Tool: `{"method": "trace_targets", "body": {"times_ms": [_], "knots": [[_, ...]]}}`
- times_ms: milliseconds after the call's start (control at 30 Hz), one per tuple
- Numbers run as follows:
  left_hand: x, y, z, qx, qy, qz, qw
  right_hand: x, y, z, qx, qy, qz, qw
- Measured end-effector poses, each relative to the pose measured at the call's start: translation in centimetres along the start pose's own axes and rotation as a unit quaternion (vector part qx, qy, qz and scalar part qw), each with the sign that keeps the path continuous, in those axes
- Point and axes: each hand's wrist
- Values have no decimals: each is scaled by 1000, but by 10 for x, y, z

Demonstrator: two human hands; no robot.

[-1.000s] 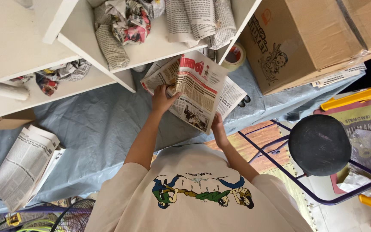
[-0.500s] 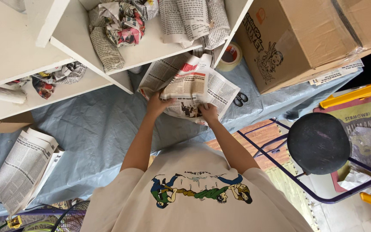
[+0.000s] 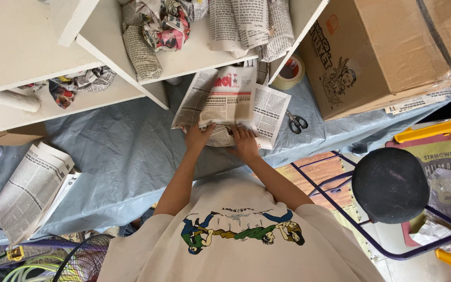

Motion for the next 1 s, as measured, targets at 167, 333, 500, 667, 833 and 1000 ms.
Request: {"method": "trace_targets", "body": {"times_ms": [167,333,500,667,833,1000], "knots": [[-12,27,-9,87,-1,169,982,22,-36,-18,-198,-83,60,975],[-26,41,-5,266,124,-6,956,32,-54,-25,-213,-45,39,975],[-21,29,23,98,361,94,922,34,-58,-32,-288,-73,37,954],[-15,21,26,127,199,139,962,30,-48,-33,-255,-42,10,966],[-14,9,9,76,124,102,984,48,16,-4,137,-91,-7,986],[-12,7,13,84,131,88,984,74,85,26,179,-552,400,710]]}}
Point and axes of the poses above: each hand's wrist, its own y-axis away from the middle knuckle, its own z-axis out of the palm, x = y × z, and after that the axes turned 15 degrees about -x, right-handed
